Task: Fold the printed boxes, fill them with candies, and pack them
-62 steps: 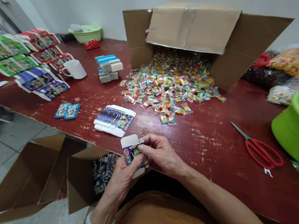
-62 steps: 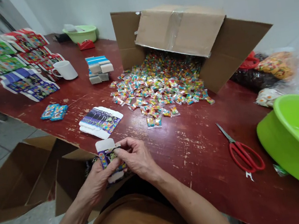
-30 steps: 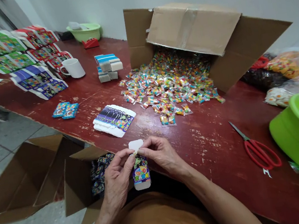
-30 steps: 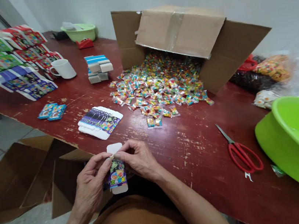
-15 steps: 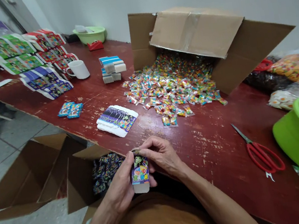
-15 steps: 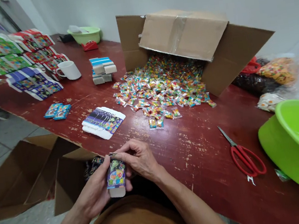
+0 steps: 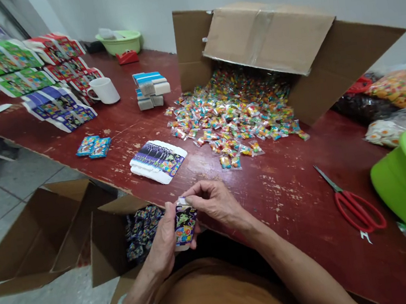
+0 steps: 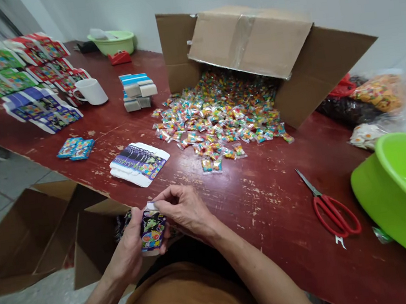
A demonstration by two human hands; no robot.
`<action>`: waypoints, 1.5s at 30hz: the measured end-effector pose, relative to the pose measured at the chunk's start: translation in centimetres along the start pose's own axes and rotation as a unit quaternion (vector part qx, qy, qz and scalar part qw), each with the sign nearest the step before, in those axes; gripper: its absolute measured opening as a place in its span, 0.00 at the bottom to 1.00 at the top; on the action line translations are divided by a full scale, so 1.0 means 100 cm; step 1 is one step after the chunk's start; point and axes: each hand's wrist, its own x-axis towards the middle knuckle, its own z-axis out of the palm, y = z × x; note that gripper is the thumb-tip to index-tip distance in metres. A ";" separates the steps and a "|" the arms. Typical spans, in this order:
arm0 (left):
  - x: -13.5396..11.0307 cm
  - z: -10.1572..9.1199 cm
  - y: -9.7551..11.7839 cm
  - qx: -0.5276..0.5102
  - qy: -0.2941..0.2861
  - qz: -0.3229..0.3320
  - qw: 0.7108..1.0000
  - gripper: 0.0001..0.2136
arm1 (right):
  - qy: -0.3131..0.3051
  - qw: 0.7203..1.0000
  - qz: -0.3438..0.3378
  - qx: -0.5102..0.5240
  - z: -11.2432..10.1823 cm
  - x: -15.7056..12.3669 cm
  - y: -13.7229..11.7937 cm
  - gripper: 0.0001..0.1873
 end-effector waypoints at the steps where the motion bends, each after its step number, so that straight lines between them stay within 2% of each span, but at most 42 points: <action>1: 0.000 -0.001 -0.001 0.016 0.010 0.009 1.000 0.33 | -0.004 1.000 -0.012 -0.012 0.000 -0.001 0.000 0.13; 5: 0.001 -0.002 -0.002 0.042 0.029 0.015 0.999 0.35 | -0.079 0.995 -0.054 -0.028 -0.003 -0.008 -0.006 0.14; 7: 0.002 -0.003 -0.003 0.036 0.026 0.005 0.999 0.36 | -0.092 0.991 -0.076 -0.062 -0.005 -0.010 -0.007 0.14; 11: 0.005 -0.006 -0.002 0.081 0.018 0.014 0.996 0.36 | -0.018 0.984 -0.128 -0.122 -0.008 -0.007 -0.002 0.10; 17: 0.004 -0.009 0.001 0.125 -0.018 -0.011 0.992 0.36 | 0.014 0.984 -0.091 -0.153 -0.013 0.000 0.001 0.11; 19: 0.005 -0.008 0.000 0.112 -0.012 -0.014 0.994 0.35 | -0.005 0.990 -0.070 -0.120 -0.013 -0.001 0.000 0.14; 23: 0.007 -0.004 -0.001 0.042 0.000 -0.029 0.999 0.36 | -0.108 0.993 -0.009 -0.040 -0.012 -0.008 0.004 0.19; 25: 0.007 -0.003 -0.002 -0.006 0.010 -0.037 0.999 0.36 | -0.114 0.991 -0.025 -0.070 -0.012 -0.012 0.010 0.18; 27: 0.004 -0.003 -0.003 -0.052 0.015 -0.045 0.998 0.35 | -0.099 0.983 -0.075 -0.138 -0.014 -0.015 0.016 0.18; 30: -0.006 -0.005 -0.008 -0.122 0.001 -0.081 0.989 0.31 | -0.066 0.957 -0.144 -0.244 -0.029 -0.010 0.016 0.17; 31: -0.009 -0.007 -0.011 -0.140 -0.010 -0.098 0.985 0.29 | -0.030 0.948 -0.161 -0.274 -0.039 -0.005 0.012 0.17; 33: -0.016 -0.012 -0.020 -0.156 -0.035 -0.140 0.977 0.24 | 0.088 0.915 -0.180 -0.350 -0.063 0.006 0.001 0.17; 35: -0.022 -0.021 -0.028 -0.145 -0.046 -0.180 0.972 0.20 | 0.218 0.837 -0.164 -0.474 -0.088 0.020 -0.013 0.17; 36: -0.023 -0.027 -0.031 -0.131 -0.040 -0.191 0.972 0.19 | 0.250 0.794 -0.129 -0.538 -0.099 0.027 -0.019 0.18; 38: -0.024 -0.041 -0.033 -0.081 -0.016 -0.176 0.981 0.18 | 0.263 0.724 -0.049 -0.636 -0.113 0.037 -0.028 0.19; 39: -0.024 -0.050 -0.031 -0.036 -0.013 -0.153 0.987 0.18 | 0.254 0.704 -0.019 -0.663 -0.116 0.041 -0.031 0.20; 40: -0.024 -0.059 -0.029 0.021 -0.021 -0.130 0.991 0.18 | 0.244 0.694 0.000 -0.677 -0.117 0.045 -0.033 0.20; 42: -0.024 -0.079 -0.022 0.148 -0.054 -0.097 0.983 0.18 | 0.228 0.695 0.012 -0.682 -0.115 0.048 -0.034 0.18; 45: -0.026 -0.104 -0.017 0.272 -0.080 -0.113 0.952 0.18 | 0.196 0.705 0.012 -0.681 -0.110 0.049 -0.034 0.14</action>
